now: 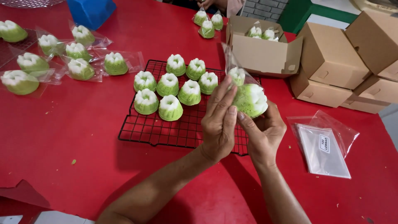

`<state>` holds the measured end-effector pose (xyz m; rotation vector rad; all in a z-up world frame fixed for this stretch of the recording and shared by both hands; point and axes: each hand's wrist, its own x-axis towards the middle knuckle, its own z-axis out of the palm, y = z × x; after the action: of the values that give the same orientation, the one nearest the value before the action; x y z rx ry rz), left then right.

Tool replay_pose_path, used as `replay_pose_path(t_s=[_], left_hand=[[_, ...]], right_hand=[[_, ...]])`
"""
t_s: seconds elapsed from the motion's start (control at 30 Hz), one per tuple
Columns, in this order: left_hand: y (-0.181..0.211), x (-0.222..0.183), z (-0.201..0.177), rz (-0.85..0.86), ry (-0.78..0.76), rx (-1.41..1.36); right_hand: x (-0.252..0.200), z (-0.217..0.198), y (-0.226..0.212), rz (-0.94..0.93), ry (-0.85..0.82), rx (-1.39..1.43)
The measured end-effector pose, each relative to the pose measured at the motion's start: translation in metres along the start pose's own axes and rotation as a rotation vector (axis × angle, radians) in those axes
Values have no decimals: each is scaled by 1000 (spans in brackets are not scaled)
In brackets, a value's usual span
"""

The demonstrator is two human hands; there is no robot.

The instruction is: The person is individually bagging small green cakes from a cooling rack into plastic bags.

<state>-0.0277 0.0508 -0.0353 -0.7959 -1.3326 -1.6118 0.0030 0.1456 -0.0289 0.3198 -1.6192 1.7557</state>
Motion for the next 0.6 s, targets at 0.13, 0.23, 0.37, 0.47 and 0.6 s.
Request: replay_pose_path(t_s=[0.13, 0.23, 0.37, 0.47, 0.6], left_hand=[[4, 0, -2, -10, -55, -178], [7, 4, -2, -13, -51, -225], [2, 2, 0, -21, -27, -184], [6, 6, -1, -48, 21, -83], [-1, 5, 1, -70, 73, -53]], right_hand=[[1, -7, 15, -16, 23, 5], [-1, -6, 18, 1, 22, 47], [-2, -8, 23, 20, 22, 84], [-1, -7, 12, -8, 19, -15], [-2, -2, 4, -71, 13, -125]])
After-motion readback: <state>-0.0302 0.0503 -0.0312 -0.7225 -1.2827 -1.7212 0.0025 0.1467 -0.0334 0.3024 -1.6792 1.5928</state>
